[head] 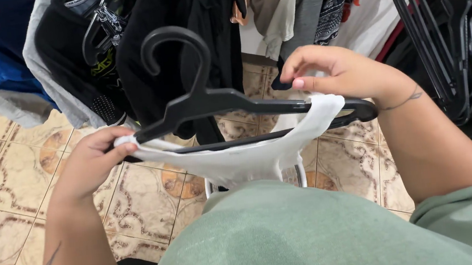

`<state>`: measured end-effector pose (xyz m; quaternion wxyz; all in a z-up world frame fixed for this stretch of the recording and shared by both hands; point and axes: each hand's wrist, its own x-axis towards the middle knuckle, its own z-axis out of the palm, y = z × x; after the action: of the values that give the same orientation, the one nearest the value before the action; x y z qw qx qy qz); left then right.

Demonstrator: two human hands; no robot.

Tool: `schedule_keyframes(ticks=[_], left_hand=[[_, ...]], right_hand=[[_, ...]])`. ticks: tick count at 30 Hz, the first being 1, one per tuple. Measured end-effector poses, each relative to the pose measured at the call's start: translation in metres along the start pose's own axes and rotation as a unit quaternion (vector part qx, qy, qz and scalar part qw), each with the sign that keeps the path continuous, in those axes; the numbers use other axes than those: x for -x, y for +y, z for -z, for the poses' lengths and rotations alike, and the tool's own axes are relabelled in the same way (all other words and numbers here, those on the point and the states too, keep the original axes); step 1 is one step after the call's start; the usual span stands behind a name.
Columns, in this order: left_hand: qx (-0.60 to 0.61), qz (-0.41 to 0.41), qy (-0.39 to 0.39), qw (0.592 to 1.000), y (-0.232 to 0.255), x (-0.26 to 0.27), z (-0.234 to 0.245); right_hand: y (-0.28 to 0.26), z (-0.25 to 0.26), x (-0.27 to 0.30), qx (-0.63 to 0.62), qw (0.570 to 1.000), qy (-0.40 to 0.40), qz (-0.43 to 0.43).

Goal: Hanging clothes from a laundry basket onto a rack using hangers.

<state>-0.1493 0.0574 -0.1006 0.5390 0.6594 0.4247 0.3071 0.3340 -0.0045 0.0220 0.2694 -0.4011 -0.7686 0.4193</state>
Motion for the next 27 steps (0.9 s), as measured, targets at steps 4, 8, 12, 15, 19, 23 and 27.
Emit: schedule_keyframes(ticks=[4, 8, 12, 15, 19, 23, 27], left_hand=[[0.011, -0.027, 0.022, 0.999, 0.018, -0.012, -0.013], [-0.077, -0.084, 0.025, 0.993, 0.050, -0.022, -0.033], [-0.262, -0.207, 0.085, 0.939, 0.089, -0.040, -0.058], [-0.442, -0.392, 0.177, 0.787, 0.105, -0.055, -0.077], [-0.312, -0.303, 0.196, 0.879, 0.047, -0.110, -0.111], [-0.049, -0.058, -0.106, 0.991, 0.009, -0.129, -0.175], [-0.136, -0.075, -0.182, 0.971, 0.016, -0.129, -0.213]], right_hand=[[0.008, 0.015, 0.023, -0.016, 0.999, 0.014, -0.024], [-0.017, -0.006, 0.038, 0.063, 0.993, 0.004, -0.105], [-0.047, -0.013, 0.050, 0.197, 0.970, 0.073, -0.125], [-0.044, 0.011, 0.082, 0.204, 0.953, 0.168, -0.147], [-0.019, 0.029, 0.109, 0.168, 0.926, 0.296, -0.163], [0.006, 0.024, 0.080, -0.012, 0.927, 0.338, -0.163], [0.043, 0.013, 0.014, -0.127, 0.904, 0.347, -0.214]])
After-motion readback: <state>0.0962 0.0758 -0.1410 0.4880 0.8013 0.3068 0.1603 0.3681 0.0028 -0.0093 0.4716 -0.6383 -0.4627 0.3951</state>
